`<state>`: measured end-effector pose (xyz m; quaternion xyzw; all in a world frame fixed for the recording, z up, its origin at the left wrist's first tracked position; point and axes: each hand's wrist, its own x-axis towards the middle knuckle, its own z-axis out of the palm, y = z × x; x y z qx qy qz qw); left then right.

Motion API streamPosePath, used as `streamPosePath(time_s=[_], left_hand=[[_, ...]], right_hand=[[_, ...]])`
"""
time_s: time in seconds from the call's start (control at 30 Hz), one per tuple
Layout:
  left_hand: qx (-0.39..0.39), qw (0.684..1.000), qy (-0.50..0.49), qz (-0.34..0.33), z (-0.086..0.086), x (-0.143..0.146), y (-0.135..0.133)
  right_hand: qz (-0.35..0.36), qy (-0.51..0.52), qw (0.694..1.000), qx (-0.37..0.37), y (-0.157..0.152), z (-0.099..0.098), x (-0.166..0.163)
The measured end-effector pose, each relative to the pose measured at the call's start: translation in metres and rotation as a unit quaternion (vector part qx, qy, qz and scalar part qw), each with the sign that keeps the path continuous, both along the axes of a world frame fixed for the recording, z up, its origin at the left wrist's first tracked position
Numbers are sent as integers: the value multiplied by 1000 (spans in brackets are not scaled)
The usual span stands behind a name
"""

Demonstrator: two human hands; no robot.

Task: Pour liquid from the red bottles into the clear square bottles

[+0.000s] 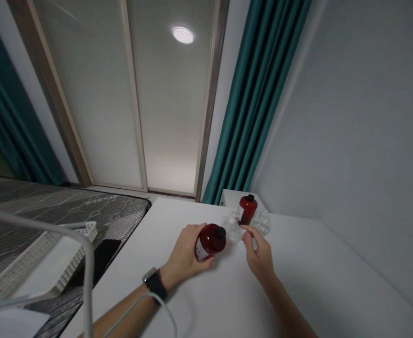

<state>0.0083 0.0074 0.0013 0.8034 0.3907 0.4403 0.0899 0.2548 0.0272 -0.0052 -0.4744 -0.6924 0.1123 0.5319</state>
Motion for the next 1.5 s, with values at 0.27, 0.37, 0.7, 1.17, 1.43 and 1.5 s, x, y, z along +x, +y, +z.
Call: streamPosePath(time_s=[0.27, 0.37, 0.7, 1.17, 1.43, 1.5], left_hand=[[91, 987, 129, 40, 4, 3, -4], [89, 984, 150, 27, 4, 3, -5], [36, 994, 105, -4, 4, 5, -3], [-74, 995, 12, -68, 5, 14, -10], [-72, 993, 32, -86, 8, 17, -13], [-77, 993, 22, -86, 8, 18, -13]], right_hand=[[81, -25, 994, 74, -24, 11, -33], [71, -49, 994, 68, -23, 13, -32], [157, -102, 979, 85, -29, 25, -30], [118, 25, 990, 67, -26, 21, -28], [118, 10, 992, 46, -29, 27, -30], [131, 1, 990, 41, -28, 29, -26]])
